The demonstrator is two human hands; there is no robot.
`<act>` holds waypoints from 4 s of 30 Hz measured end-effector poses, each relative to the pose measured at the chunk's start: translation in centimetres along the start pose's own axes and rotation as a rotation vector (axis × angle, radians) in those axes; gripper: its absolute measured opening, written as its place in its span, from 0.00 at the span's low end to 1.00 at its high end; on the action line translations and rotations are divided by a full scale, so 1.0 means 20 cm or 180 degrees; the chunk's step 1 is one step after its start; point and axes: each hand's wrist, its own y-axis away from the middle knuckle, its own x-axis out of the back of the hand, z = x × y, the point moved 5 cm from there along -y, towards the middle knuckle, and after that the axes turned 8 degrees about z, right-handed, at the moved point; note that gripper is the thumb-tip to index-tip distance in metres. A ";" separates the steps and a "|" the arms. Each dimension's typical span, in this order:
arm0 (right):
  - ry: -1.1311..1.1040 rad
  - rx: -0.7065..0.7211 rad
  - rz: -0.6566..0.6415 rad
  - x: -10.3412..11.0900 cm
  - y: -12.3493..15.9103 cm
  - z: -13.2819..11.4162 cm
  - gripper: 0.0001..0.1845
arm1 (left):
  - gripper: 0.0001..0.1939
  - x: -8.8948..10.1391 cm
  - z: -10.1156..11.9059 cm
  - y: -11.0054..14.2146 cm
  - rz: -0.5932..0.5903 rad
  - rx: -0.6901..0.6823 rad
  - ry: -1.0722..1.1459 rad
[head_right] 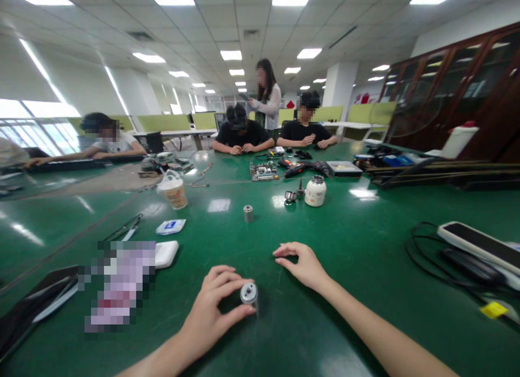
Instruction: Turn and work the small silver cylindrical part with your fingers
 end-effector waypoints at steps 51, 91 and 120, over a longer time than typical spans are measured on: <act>0.0348 0.0403 -0.1008 -0.26 0.28 -0.32 0.15 | 0.09 0.12 -0.09 -0.13 0.0639 0.0359 0.0075; -0.0307 0.0860 -0.0195 -0.15 0.31 -0.31 0.19 | 0.07 0.02 0.06 -0.06 0.0155 0.0154 0.0795; 0.0496 0.0751 0.0248 -0.03 0.06 -0.31 0.07 | 0.19 -0.03 -0.03 0.00 -0.0038 0.0306 0.0425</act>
